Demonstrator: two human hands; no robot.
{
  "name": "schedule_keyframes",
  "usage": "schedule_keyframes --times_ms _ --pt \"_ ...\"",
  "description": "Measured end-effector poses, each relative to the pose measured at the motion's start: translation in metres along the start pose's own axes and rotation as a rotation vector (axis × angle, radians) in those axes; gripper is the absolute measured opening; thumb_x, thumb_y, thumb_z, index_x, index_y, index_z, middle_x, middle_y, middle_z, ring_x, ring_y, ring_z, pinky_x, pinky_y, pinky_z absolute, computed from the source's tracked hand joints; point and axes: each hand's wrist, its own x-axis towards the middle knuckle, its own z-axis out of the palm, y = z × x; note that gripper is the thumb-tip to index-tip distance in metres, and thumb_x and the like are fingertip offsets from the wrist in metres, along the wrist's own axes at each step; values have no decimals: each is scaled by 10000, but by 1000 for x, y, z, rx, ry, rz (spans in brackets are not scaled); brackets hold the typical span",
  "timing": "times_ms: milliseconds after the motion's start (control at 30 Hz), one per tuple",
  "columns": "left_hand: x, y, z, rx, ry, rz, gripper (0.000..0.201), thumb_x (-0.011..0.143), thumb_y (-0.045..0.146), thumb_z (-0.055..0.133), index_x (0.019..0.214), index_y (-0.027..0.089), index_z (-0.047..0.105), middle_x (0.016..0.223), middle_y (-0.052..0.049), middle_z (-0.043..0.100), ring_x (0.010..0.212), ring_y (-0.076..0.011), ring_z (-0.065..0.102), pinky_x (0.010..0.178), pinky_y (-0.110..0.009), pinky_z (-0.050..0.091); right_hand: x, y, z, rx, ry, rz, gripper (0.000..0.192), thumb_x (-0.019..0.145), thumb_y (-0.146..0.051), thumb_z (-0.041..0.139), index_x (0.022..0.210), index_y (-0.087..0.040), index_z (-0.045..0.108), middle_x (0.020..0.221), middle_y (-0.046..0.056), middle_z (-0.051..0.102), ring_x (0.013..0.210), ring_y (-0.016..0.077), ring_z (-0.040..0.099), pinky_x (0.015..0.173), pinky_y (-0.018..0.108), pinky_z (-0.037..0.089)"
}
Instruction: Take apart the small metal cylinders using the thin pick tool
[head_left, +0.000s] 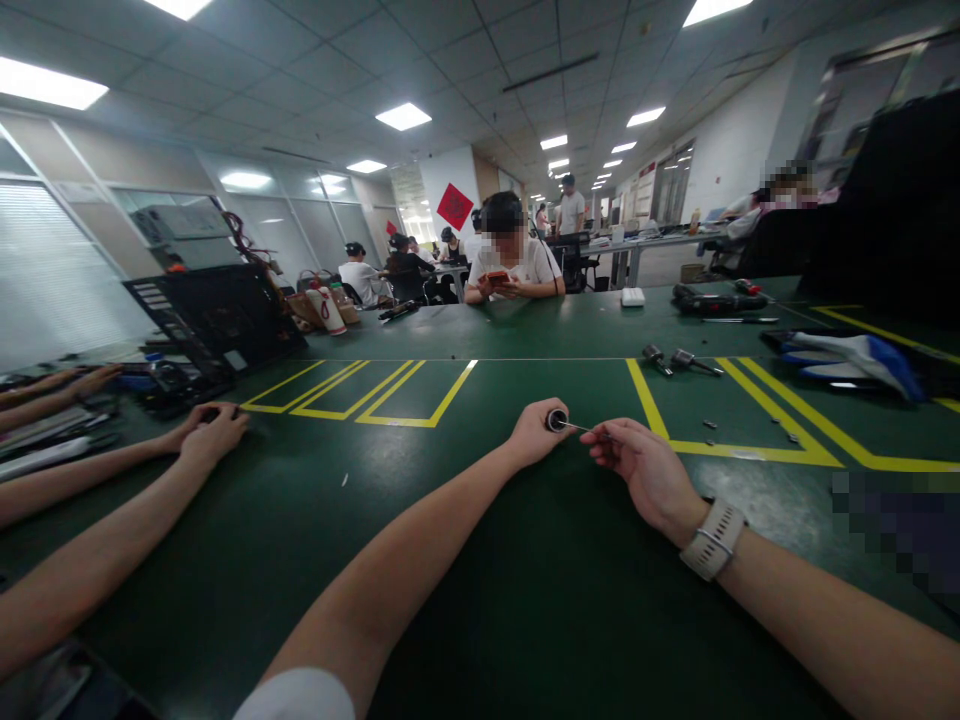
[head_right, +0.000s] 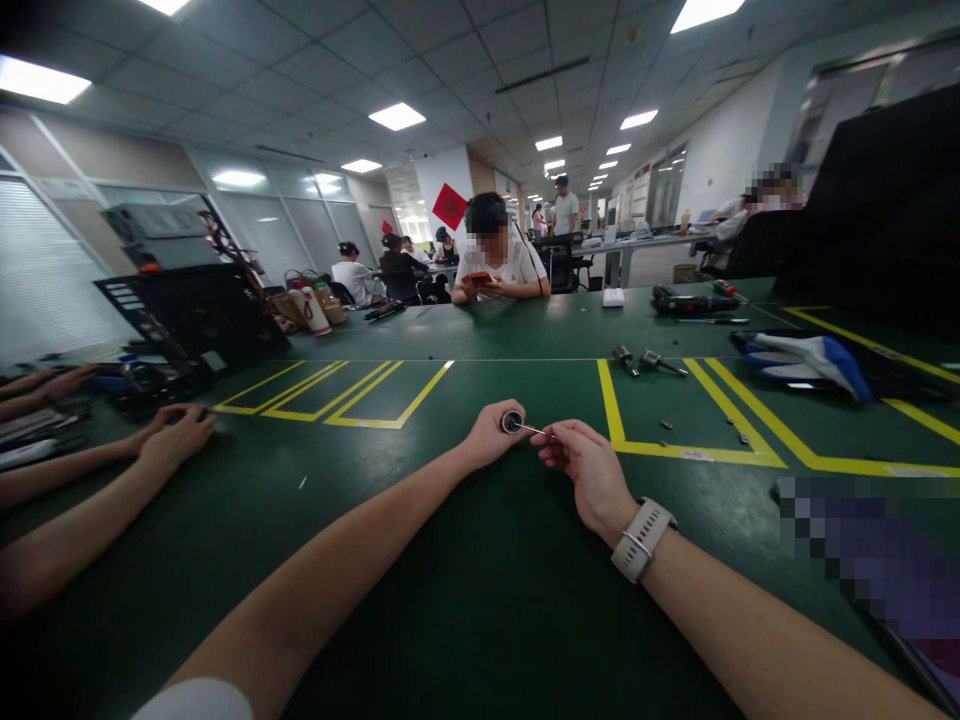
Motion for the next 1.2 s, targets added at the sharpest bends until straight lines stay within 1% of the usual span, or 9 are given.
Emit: schedule_keyframes --times_ms 267,433,533,633,733,967,1067,1200 --pt "-1 2 -1 45 -4 1 183 696 270 643 680 152 503 643 42 476 603 -95 449 573 -220 363 -1 0 1 -27 15 -18 146 678 -349 674 682 -209 632 750 33 687 666 170 564 636 321 418" --pt "-1 1 -1 173 31 3 151 699 245 633 677 152 516 644 42 488 605 -99 450 573 -226 349 -5 -1 5 -65 9 -27 163 689 -361 681 707 -204 640 780 31 685 679 162 555 634 306 415" --pt "-1 1 -1 210 24 14 143 704 240 621 665 153 516 629 45 484 598 -97 446 571 -225 340 -6 0 5 -81 0 -33 165 710 -371 673 739 -211 644 809 24 684 715 163 560 645 299 415" --pt "-1 2 -1 172 -1 18 135 690 217 618 652 151 507 608 50 469 584 -93 435 562 -221 331 -4 1 3 -80 -14 -27 159 731 -368 659 758 -211 650 844 27 686 733 163 565 650 297 419" --pt "-1 3 -1 86 -27 24 126 668 184 617 646 148 499 603 51 461 574 -88 425 552 -216 328 -1 1 -1 -61 -25 -6 156 733 -362 656 766 -209 658 859 34 691 742 167 571 658 302 429" --pt "-1 4 -1 -33 -62 5 180 648 205 649 644 145 480 596 58 434 553 -75 392 538 -207 319 5 1 -4 6 -4 22 123 694 -317 666 717 -197 663 765 31 692 702 157 574 645 290 434" --pt "-1 3 -1 -29 -69 17 169 658 209 640 649 145 483 603 55 443 557 -77 400 544 -209 327 3 1 -3 15 6 18 116 694 -312 662 706 -196 659 758 31 696 696 153 574 646 288 433" --pt "-2 3 -1 99 -43 19 135 690 223 608 657 148 500 612 49 460 574 -87 425 552 -216 334 0 0 1 -6 9 7 117 703 -314 666 708 -197 656 778 32 700 706 156 575 643 289 426"
